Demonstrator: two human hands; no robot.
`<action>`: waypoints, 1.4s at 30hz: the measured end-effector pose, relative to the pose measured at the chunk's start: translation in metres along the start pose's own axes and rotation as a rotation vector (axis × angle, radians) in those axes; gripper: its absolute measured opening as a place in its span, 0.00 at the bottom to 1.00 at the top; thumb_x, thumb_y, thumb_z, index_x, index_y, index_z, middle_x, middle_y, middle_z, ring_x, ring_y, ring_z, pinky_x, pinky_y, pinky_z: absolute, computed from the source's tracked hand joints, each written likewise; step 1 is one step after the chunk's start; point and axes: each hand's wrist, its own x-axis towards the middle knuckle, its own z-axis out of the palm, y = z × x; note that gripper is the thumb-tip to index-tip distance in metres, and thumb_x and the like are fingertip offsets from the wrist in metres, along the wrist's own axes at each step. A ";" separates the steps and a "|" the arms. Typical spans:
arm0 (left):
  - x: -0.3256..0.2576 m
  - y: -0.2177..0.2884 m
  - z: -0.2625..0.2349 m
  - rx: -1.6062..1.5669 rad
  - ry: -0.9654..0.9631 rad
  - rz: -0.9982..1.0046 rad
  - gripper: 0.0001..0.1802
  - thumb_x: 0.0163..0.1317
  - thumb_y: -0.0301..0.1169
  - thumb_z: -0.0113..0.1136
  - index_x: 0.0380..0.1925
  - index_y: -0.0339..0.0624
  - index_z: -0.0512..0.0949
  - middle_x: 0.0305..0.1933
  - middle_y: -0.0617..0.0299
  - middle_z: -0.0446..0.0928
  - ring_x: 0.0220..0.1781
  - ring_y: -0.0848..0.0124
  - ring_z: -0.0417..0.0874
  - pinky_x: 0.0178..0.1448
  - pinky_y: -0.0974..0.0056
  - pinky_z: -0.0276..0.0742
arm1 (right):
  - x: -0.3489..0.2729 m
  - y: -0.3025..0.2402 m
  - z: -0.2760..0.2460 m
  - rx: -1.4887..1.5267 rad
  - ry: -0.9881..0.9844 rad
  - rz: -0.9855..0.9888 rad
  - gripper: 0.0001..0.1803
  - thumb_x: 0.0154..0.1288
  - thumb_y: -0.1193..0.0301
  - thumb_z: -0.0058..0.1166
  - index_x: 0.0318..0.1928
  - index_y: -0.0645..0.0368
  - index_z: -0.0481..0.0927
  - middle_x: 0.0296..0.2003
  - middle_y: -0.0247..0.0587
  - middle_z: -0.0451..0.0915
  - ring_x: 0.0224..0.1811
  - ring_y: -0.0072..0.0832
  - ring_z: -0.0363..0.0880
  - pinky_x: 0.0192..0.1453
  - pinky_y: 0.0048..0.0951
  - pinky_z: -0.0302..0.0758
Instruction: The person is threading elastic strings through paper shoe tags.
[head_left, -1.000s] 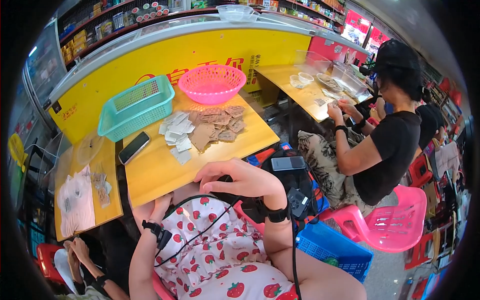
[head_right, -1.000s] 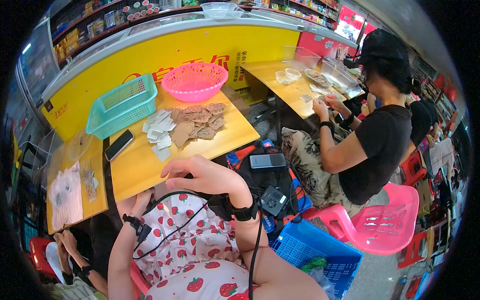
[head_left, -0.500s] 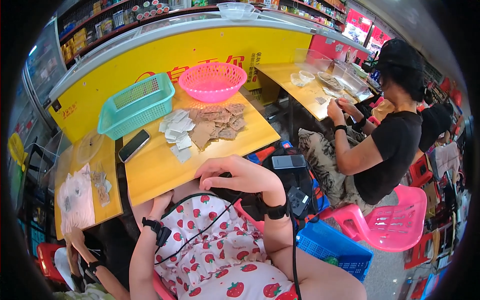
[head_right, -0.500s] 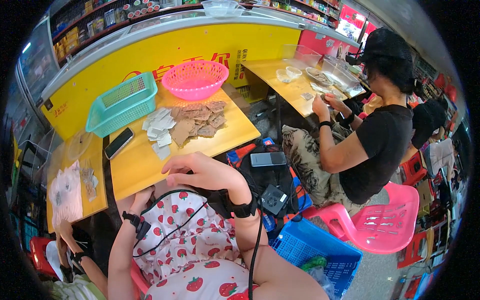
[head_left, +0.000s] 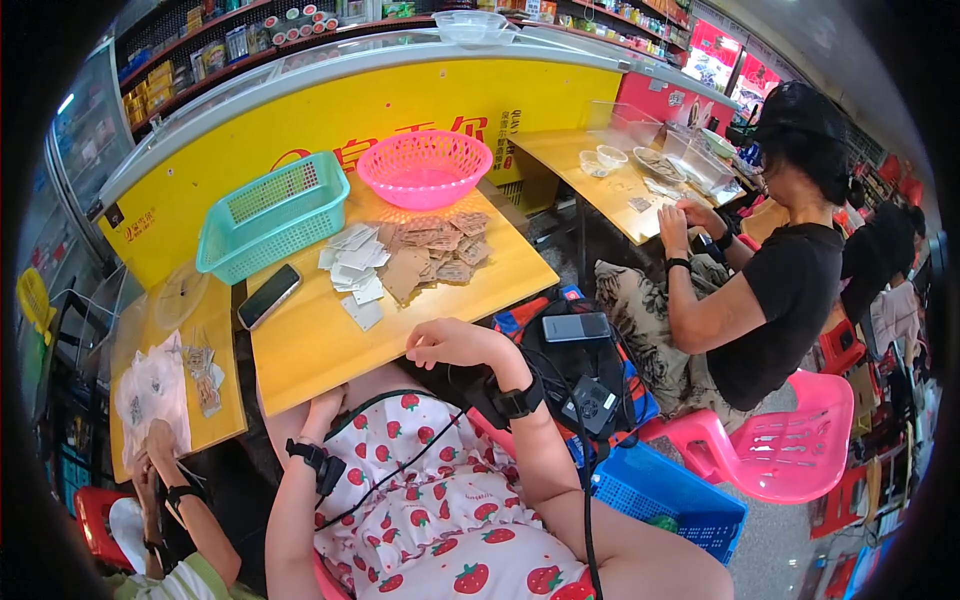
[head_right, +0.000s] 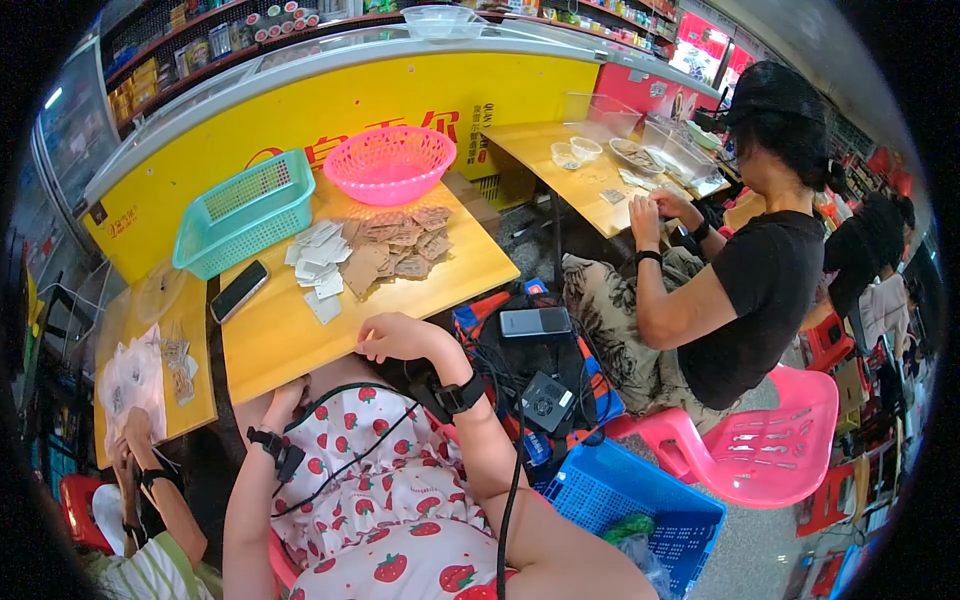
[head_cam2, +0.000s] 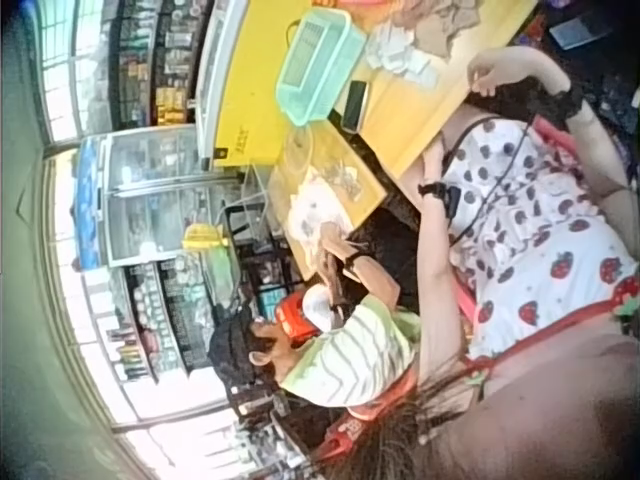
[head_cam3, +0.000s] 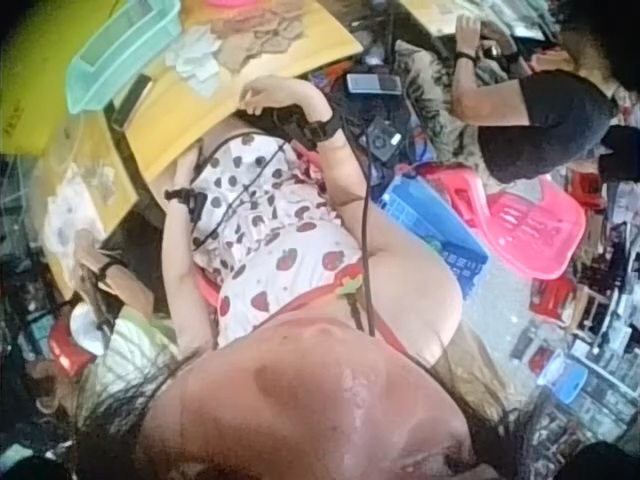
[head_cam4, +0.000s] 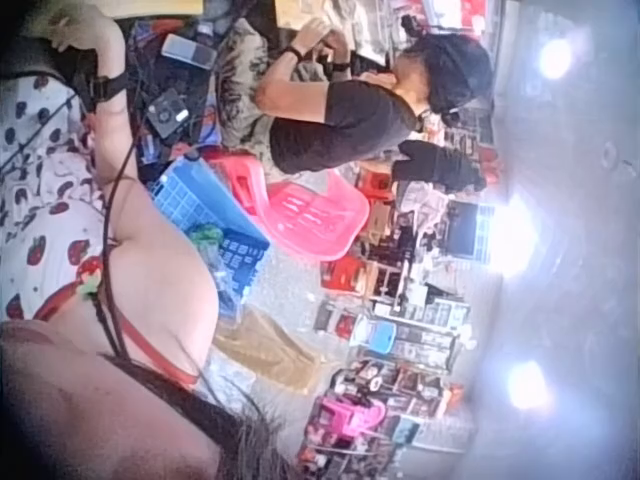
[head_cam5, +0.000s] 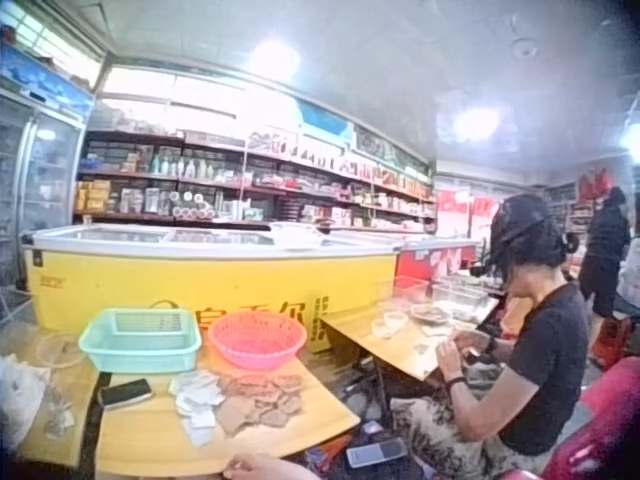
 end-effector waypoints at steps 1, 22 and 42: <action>-0.011 0.020 0.006 -0.093 -0.085 -0.349 0.08 0.54 0.25 0.53 0.34 0.33 0.73 0.29 0.57 0.76 0.32 0.64 0.76 0.37 0.64 0.74 | -0.007 0.001 -0.004 0.003 0.015 0.011 0.15 0.65 0.67 0.52 0.43 0.69 0.76 0.32 0.43 0.82 0.32 0.26 0.81 0.38 0.27 0.77; -0.011 0.014 -0.006 1.701 -0.400 0.139 0.21 0.56 0.33 0.54 0.52 0.49 0.78 0.63 0.54 0.69 0.62 0.56 0.72 0.61 0.49 0.67 | -0.010 -0.013 -0.009 0.075 0.008 -0.053 0.18 0.66 0.64 0.51 0.45 0.69 0.75 0.33 0.43 0.81 0.33 0.26 0.81 0.39 0.26 0.77; -0.029 0.027 0.011 1.486 -0.788 0.120 0.22 0.51 0.39 0.54 0.45 0.43 0.81 0.55 0.52 0.76 0.59 0.58 0.75 0.61 0.50 0.65 | -0.023 -0.009 -0.016 0.109 0.026 -0.081 0.19 0.67 0.63 0.51 0.47 0.69 0.74 0.33 0.43 0.81 0.34 0.25 0.80 0.40 0.26 0.77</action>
